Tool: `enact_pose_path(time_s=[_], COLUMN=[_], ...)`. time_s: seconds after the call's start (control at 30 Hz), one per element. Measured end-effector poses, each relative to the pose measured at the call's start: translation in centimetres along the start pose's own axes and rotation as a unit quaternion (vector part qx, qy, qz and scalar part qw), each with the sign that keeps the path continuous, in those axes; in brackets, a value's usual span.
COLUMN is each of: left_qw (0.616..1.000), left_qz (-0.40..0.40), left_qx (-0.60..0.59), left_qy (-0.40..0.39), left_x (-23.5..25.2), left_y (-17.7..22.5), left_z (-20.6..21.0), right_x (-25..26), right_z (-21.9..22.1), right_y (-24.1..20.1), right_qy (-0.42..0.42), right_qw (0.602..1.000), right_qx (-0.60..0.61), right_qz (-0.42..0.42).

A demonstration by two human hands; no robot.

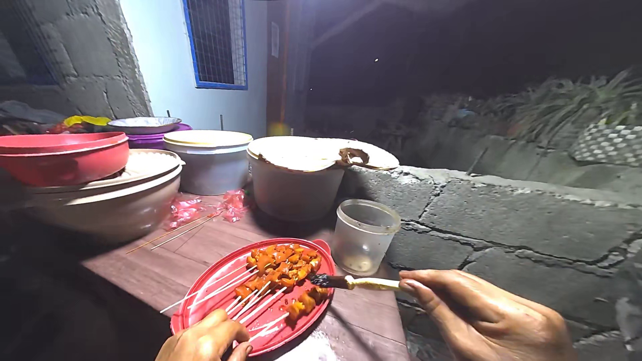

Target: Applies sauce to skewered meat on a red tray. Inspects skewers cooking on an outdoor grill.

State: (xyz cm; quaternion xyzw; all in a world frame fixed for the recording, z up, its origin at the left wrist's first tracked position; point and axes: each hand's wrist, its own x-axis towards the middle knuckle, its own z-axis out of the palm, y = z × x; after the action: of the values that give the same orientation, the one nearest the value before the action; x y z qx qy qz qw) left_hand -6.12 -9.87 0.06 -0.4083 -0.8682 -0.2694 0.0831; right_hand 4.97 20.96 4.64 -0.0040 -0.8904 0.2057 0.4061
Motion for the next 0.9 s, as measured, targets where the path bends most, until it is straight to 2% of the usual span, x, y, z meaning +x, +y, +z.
enact_pose_path(time_s=[0.17, 0.33, 0.5, 0.67, 0.8, 0.9], left_qw=[1.000, 1.000, 1.000, 0.999, 0.999, 1.000], left_qz=[-0.003, 0.001, 0.009, 0.014, 0.012, 0.006], left_qx=[0.000, 0.005, 0.008, 0.015, 0.017, 0.022], left_qy=[-0.005, 0.007, 0.017, 0.032, 0.026, 0.016], left_x=[0.0, 0.0, 0.3, 0.3, 0.4, 0.3], left_y=[0.5, 0.0, -0.2, -0.4, -0.2, -0.1], left_z=[-0.1, 0.1, 0.3, 0.5, 0.3, 0.1], right_x=[-0.4, -0.3, -0.9, -0.7, -0.7, -0.4], right_z=[0.4, 0.6, 0.6, 1.1, 1.3, 2.2], right_y=[-1.9, -0.3, -2.0, -1.1, -2.5, -1.3], right_qy=[-0.062, -0.005, -0.046, 0.013, -0.005, -0.004], right_qw=[0.997, 1.000, 0.997, 0.999, 0.997, 0.998], right_qx=[0.049, -0.004, 0.059, 0.002, 0.070, 0.035], right_qz=[-0.023, -0.020, -0.022, -0.035, -0.035, -0.052])
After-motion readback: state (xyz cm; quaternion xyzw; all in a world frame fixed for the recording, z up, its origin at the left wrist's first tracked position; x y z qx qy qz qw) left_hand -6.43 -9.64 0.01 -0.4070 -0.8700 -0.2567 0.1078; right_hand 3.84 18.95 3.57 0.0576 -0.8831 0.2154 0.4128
